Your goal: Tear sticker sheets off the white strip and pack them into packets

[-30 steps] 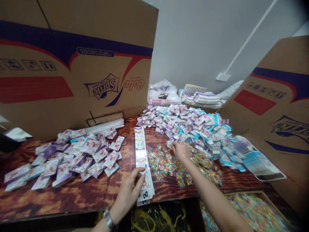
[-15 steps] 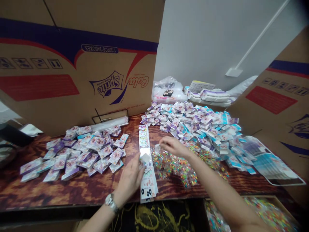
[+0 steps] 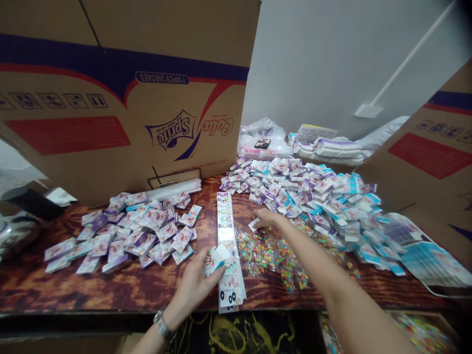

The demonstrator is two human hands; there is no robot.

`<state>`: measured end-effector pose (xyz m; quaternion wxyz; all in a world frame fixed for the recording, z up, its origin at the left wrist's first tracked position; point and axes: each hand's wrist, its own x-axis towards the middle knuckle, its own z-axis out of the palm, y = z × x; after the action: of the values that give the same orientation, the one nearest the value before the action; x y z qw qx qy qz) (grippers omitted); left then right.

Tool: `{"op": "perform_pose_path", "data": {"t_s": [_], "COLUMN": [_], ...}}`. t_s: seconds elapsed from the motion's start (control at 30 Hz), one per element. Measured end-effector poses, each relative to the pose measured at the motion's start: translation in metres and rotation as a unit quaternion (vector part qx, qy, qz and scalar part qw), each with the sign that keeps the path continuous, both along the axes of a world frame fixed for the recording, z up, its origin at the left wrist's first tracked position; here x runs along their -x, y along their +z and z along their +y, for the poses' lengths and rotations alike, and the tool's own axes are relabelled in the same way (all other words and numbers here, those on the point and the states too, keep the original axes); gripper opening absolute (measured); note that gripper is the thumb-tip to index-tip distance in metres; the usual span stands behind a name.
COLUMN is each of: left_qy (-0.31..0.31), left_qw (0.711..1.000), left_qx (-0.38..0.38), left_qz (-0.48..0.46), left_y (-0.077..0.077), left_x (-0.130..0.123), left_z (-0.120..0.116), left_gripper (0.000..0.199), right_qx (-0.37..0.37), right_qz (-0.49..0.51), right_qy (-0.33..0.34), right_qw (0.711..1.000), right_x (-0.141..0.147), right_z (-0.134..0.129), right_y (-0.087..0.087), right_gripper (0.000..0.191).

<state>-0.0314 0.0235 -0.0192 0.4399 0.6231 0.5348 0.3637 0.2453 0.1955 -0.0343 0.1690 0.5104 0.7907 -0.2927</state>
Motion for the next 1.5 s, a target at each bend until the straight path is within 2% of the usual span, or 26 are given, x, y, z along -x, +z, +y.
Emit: {"op": "perform_pose_path", "data": {"t_s": [0.13,0.27,0.47,0.57,0.67,0.73,0.87,1.0,1.1,1.2,1.3,1.5], "left_qy": [-0.025,-0.031,-0.028,-0.037,-0.037,-0.037,-0.047,-0.072,-0.096,-0.117,-0.125,-0.104], "left_qw": [0.999,0.998,0.991,0.988,0.981,0.979,0.975,0.973,0.972,0.970,0.967,0.955], "left_qx": [-0.013,-0.034,-0.077,-0.102,-0.141,-0.157,-0.176,-0.181,-0.170,-0.153,-0.155,-0.194], "left_qz": [0.033,0.053,0.104,0.110,0.124,0.128,0.126,0.124,0.131,0.146,0.158,0.199], "left_y": [-0.001,0.000,0.002,0.001,0.001,0.003,0.009,0.015,0.020,0.024,0.026,0.022], "left_x": [-0.002,-0.002,0.005,0.007,0.006,0.005,0.007,0.012,0.013,0.011,0.009,0.008], "left_z": [-0.001,-0.002,-0.004,-0.005,-0.008,-0.010,-0.015,-0.017,-0.018,-0.018,-0.019,-0.024], "left_gripper": [0.045,0.044,0.047,0.053,0.052,0.049,0.047,0.048,0.048,0.050,0.049,0.048], "right_qx": [0.007,-0.032,-0.141,-0.169,-0.229,-0.280,-0.375,-0.422,-0.452,-0.459,-0.435,-0.400], "right_qz": [-0.013,0.024,0.153,0.218,0.315,0.334,0.235,0.169,0.157,0.162,0.195,0.269], "right_qy": [-0.005,-0.022,-0.037,-0.014,0.070,0.132,0.238,0.347,0.391,0.424,0.422,0.299], "right_qw": [1.000,0.999,0.978,0.961,0.918,0.890,0.865,0.820,0.786,0.764,0.771,0.824], "right_x": [0.004,0.008,0.019,0.036,0.053,0.061,0.069,0.072,0.075,0.078,0.080,0.077], "right_z": [0.004,-0.007,-0.046,-0.076,-0.106,-0.121,-0.132,-0.133,-0.137,-0.141,-0.141,-0.143], "right_y": [0.001,0.012,0.046,0.067,0.081,0.083,0.083,0.090,0.097,0.100,0.097,0.084], "right_gripper": [0.029,0.028,0.030,0.022,0.016,0.014,0.015,0.018,0.016,0.015,0.014,0.021]}}
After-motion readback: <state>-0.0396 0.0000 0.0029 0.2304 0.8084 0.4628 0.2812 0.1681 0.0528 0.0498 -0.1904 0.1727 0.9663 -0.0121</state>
